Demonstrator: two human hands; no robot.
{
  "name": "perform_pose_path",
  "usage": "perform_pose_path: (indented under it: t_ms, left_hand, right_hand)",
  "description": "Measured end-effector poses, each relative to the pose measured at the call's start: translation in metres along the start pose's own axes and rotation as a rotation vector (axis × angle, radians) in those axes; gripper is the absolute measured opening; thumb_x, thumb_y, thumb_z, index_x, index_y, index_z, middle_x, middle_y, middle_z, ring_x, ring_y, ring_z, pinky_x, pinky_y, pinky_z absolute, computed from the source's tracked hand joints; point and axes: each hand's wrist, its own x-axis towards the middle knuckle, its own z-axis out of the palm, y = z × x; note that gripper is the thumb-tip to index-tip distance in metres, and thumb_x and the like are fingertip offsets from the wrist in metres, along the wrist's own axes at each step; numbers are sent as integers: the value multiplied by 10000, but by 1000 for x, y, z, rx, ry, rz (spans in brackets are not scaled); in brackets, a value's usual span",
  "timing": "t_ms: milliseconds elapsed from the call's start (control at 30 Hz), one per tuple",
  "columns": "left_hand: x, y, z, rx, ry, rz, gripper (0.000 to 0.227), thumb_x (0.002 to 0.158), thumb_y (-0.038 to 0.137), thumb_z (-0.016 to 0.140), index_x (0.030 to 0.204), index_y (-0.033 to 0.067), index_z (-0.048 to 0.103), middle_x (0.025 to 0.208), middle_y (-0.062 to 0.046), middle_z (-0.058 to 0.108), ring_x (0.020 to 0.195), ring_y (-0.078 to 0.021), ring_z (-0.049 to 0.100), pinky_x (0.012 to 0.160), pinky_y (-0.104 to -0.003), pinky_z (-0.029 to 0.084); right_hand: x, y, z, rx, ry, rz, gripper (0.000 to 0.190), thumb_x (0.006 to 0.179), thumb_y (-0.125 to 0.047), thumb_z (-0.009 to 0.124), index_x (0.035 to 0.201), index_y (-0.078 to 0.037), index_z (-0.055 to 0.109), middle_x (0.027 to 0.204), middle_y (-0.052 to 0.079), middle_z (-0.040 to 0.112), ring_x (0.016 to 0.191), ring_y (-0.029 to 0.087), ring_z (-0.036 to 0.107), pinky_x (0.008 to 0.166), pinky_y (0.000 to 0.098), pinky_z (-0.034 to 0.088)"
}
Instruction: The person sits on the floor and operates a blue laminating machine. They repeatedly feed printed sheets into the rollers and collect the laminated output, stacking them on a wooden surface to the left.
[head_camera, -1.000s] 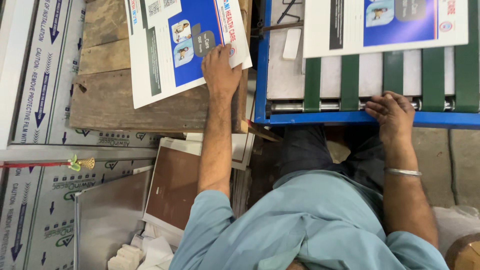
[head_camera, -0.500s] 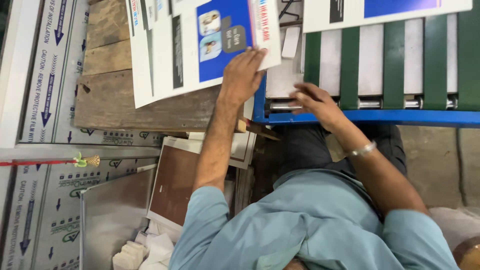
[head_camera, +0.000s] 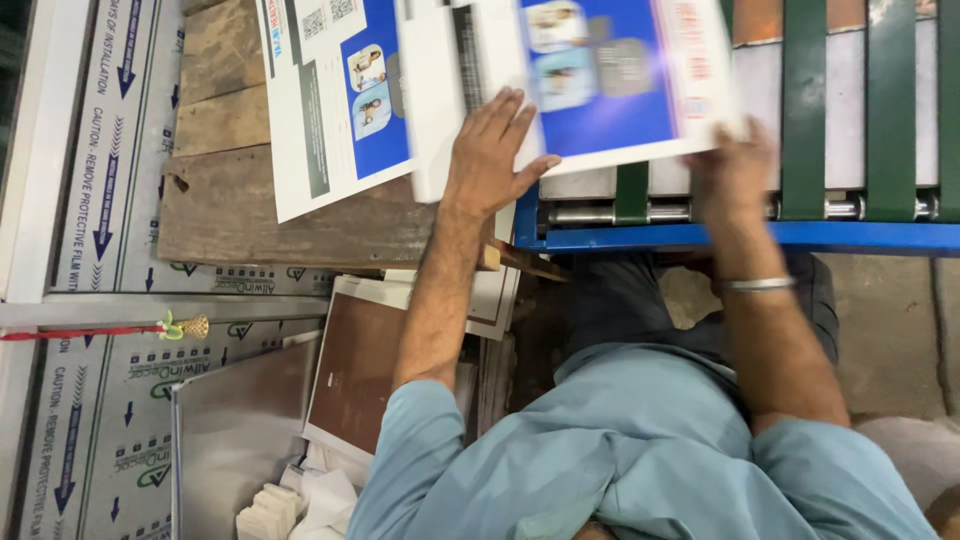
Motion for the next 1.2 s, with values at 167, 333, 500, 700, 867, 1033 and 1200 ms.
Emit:
perform_pose_path:
  t_ms: [167, 333, 500, 700, 867, 1033, 1200]
  left_hand:
    - [3, -4, -6, 18, -81, -147, 848, 939, 721, 598, 1380, -3, 602, 1485, -234, 542, 1445, -391, 441, 1187, -565, 344]
    - [4, -14, -4, 114, -205, -301, 986, 800, 694, 690, 1408, -57, 491, 1476, -302, 454, 1447, -447, 384, 1157, -601, 256]
    - [-9, -30, 6, 134, -140, -366, 673, 893, 279, 767, 1451, -18, 535, 1491, -227, 544, 1423, -379, 478, 1153, -503, 379]
    - [-17, -35, 9, 148, -77, -274, 547, 863, 166, 784, 1353, -13, 623, 1357, -216, 636, 1285, -360, 578, 1066, -480, 458]
    - [-12, -28, -11, 34, -41, -300, 592, 754, 199, 836, 1295, 26, 668, 1293, -173, 674, 1194, -353, 609, 1000, -469, 475]
    - [-9, -25, -27, -122, 30, -321, 559, 814, 320, 883, 1249, 17, 704, 1277, -175, 675, 1177, -353, 611, 1003, -460, 480]
    - [-12, -27, -26, -173, 59, -330, 418, 910, 240, 776, 1265, 27, 709, 1309, -146, 692, 1202, -326, 643, 1035, -435, 507]
  right_hand:
    - [37, -41, -131, -141, 162, -427, 366, 1077, 177, 574, 1434, 118, 628, 1240, 213, 732, 1018, 270, 730, 880, 374, 682]
    - [41, -74, -230, -304, 176, -330, 435, 1128, -222, 347, 1367, -57, 670, 1252, 94, 821, 1030, 129, 849, 746, 194, 694]
    - [31, -86, -284, -584, 135, -408, 542, 1243, -354, 343, 1369, 27, 707, 1153, 130, 799, 909, 122, 756, 637, 139, 538]
    - [8, -89, -317, -709, 93, -368, 485, 1210, -275, 366, 1389, 49, 679, 1189, 152, 783, 962, 160, 760, 698, 184, 570]
    - [9, -97, -316, -754, 49, -359, 447, 1182, -209, 385, 1405, 68, 656, 1220, 169, 770, 1007, 191, 763, 749, 222, 598]
    - [7, -109, -318, -798, 27, -363, 420, 1154, -144, 404, 1421, 87, 632, 1251, 187, 758, 1051, 223, 766, 801, 259, 625]
    - [14, -108, -312, -830, -7, -361, 406, 1127, -78, 422, 1438, 106, 609, 1281, 205, 745, 1095, 255, 769, 852, 297, 652]
